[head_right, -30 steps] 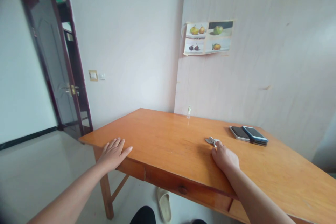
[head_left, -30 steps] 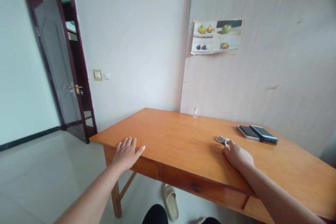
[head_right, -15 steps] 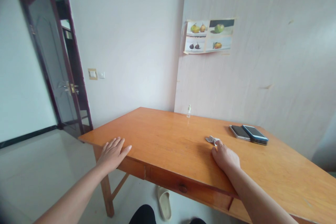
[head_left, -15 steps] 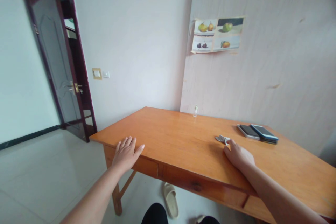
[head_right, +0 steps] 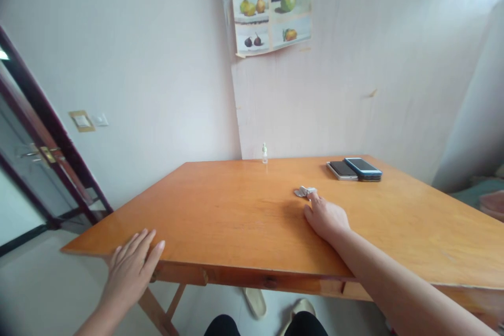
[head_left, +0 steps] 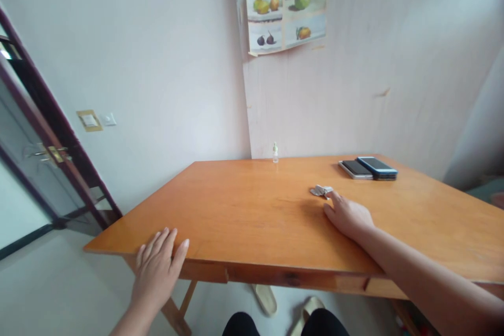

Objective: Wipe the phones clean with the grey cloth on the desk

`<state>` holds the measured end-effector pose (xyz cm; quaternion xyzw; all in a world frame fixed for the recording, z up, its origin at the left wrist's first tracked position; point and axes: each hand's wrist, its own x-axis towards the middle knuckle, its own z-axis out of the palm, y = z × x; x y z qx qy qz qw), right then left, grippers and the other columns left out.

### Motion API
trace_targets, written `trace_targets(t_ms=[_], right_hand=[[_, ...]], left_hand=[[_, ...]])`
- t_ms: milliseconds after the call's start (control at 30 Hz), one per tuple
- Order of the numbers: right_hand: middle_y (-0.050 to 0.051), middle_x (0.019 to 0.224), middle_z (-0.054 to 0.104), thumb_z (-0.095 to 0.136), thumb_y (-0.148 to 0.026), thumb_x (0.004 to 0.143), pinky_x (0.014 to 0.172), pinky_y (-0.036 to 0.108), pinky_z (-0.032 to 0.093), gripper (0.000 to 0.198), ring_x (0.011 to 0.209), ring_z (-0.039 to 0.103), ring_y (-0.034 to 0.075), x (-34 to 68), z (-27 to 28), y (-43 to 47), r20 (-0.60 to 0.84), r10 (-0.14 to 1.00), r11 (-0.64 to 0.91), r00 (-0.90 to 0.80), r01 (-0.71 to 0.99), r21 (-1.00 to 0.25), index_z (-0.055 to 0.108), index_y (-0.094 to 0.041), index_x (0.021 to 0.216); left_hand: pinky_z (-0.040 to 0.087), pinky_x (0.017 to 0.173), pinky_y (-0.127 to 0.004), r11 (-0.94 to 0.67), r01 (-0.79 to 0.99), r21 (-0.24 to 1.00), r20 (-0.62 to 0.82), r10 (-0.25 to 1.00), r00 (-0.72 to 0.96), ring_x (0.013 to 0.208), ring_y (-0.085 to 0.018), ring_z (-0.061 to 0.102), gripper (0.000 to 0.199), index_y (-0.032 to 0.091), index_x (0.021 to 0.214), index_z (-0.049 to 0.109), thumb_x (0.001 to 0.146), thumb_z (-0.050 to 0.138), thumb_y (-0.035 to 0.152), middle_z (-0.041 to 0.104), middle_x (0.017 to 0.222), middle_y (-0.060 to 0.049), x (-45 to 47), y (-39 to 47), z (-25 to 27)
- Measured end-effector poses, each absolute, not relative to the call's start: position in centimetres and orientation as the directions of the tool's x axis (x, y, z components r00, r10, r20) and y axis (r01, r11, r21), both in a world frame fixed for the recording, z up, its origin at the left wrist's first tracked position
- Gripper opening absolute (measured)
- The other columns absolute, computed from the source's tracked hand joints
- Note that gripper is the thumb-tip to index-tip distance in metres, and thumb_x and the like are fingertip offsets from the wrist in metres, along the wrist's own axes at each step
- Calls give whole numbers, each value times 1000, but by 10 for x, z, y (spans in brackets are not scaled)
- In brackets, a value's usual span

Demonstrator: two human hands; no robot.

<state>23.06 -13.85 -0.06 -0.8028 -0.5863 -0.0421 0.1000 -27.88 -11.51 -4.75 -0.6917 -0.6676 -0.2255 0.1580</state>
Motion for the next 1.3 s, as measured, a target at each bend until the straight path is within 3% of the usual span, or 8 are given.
trace_targets(t_ms=[267,567,700,900,1200,1300], right_hand=[[11,112,71,36,-44,95,70,37,46,44,92,69,30,234,-1,-138,174,932,-304,317,947,-100,48,-25,132],[15,102,69,36,-59,95,72,44,45,54,86,65,34,247,-4,-137,97,934,-331,343,936,-125,47,-22,134],[14,96,69,37,-65,92,70,48,47,53,82,65,37,254,-11,-134,125,926,-342,356,932,-118,50,-28,129],[13,92,71,35,-55,94,64,44,46,45,82,67,38,248,-8,-133,124,933,-321,338,937,-140,51,-27,126],[9,100,73,37,-48,94,71,38,46,47,91,68,32,240,-1,-131,118,921,-350,372,921,-174,47,-27,135],[10,108,72,37,-45,94,72,37,46,47,94,68,31,238,2,-131,115,919,-355,378,918,-178,45,-27,136]], left_hand=[[21,118,-54,-122,988,90,621,783,40,139,-32,40,66,13,135,54,95,26,57,52,144,-17,-275,-117,-50],[21,118,-51,-100,988,114,587,809,14,139,-30,40,57,16,135,54,99,28,51,50,145,-15,-261,-126,-40],[21,119,-51,-93,990,106,570,821,16,140,-29,39,55,17,136,53,99,29,50,50,146,-14,-262,-128,-40],[18,120,-50,-96,992,77,572,820,35,141,-28,37,56,17,137,51,98,27,49,50,146,-14,-268,-127,-42],[23,118,-53,-80,994,77,554,832,24,140,-32,39,66,16,139,49,90,26,54,51,145,-15,-275,-120,-44],[27,115,-53,-96,994,58,500,864,54,138,-32,42,64,20,138,51,86,32,53,56,140,-13,-281,-116,-40]])
